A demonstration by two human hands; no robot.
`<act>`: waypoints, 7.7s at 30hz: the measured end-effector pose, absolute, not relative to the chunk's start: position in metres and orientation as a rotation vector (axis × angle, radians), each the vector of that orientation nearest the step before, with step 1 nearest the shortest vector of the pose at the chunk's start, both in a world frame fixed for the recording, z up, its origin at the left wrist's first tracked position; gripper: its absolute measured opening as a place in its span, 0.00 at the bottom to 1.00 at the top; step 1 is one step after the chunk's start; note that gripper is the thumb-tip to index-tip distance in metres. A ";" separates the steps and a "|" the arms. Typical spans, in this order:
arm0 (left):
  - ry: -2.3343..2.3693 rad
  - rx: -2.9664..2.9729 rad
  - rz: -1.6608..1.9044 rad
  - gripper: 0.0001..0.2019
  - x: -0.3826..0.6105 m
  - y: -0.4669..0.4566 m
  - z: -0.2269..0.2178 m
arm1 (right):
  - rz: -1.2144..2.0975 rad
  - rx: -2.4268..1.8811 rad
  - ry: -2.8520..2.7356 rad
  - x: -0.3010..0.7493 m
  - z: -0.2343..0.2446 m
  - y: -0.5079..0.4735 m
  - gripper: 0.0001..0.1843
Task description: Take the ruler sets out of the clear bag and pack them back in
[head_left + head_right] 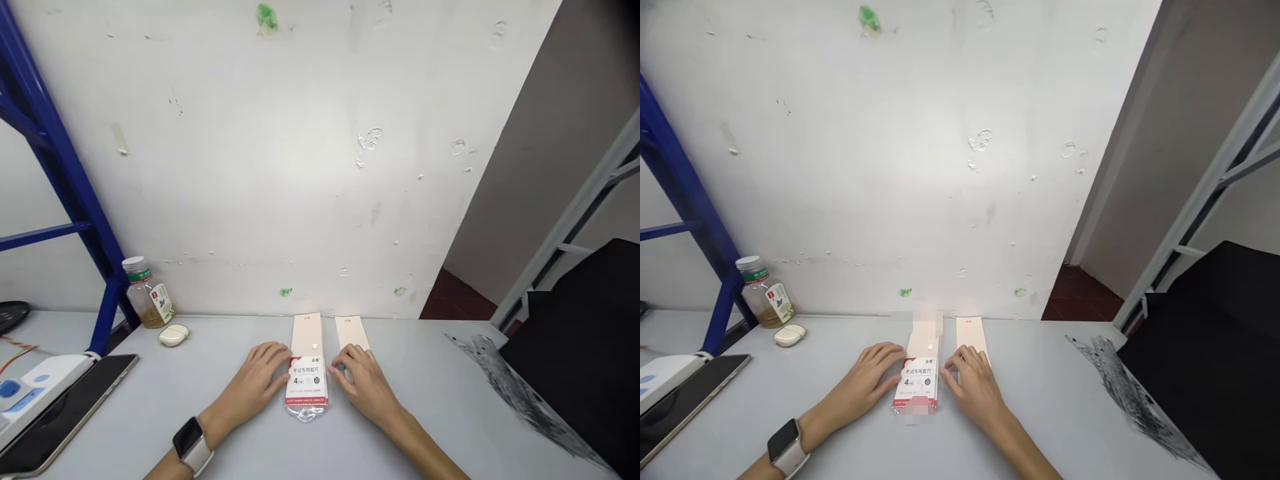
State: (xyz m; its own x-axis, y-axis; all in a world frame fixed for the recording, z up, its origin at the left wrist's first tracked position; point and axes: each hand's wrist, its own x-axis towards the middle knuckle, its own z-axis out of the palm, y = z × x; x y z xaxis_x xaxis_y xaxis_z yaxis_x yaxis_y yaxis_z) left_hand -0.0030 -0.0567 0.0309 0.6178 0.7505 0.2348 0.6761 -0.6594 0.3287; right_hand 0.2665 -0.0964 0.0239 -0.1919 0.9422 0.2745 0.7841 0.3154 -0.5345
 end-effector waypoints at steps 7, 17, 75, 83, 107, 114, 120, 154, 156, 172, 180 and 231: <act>1.157 2.687 0.464 0.18 0.001 -0.059 0.031 | 0.722 -1.539 -1.896 0.257 0.016 -0.097 0.09; 1.226 2.642 0.571 0.17 0.000 -0.058 0.028 | 1.058 -1.334 -1.592 0.256 0.025 -0.094 0.09; 1.267 2.617 0.629 0.12 -0.011 -0.052 0.027 | 0.305 -1.540 -1.980 0.287 0.025 -0.089 0.15; 1.107 2.632 0.553 0.14 0.004 -0.065 0.027 | 0.527 -1.546 -1.982 0.254 0.020 -0.094 0.08; 1.131 2.306 0.727 0.13 0.009 -0.063 0.029 | 0.951 -1.467 -1.726 0.261 0.039 -0.097 0.08; 0.978 1.773 0.879 0.09 0.020 -0.064 0.040 | 1.016 -1.370 -1.640 0.259 0.040 -0.099 0.10; 0.932 1.600 0.817 0.13 0.020 -0.066 0.040 | 1.011 -1.357 -1.555 0.258 0.037 -0.097 0.11; 1.358 1.702 0.981 0.15 -0.017 -0.038 0.049 | 0.934 -1.474 -1.474 0.325 0.033 -0.073 0.19; 1.510 1.710 0.968 0.18 -0.024 -0.033 0.049 | 0.861 -1.519 -1.464 0.337 0.027 -0.068 0.20; 1.988 2.241 0.534 0.11 -0.033 -0.034 0.033 | 0.513 -1.816 -1.712 0.341 0.013 -0.067 0.19; 1.915 2.423 0.678 0.12 -0.031 -0.033 0.021 | 0.495 -1.826 -1.676 0.337 0.018 -0.071 0.13; 1.210 2.073 0.741 0.21 0.011 -0.067 0.031 | 0.985 -1.216 -1.590 0.252 0.037 -0.103 0.17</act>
State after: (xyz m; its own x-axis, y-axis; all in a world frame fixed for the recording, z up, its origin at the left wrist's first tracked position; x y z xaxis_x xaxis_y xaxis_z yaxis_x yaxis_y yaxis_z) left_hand 0.0113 -0.0668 0.0308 0.4231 0.8924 0.1569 0.5450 -0.3890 0.7427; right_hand 0.2522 -0.1026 0.0366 -0.1337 0.9755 0.1748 0.2779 0.2062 -0.9382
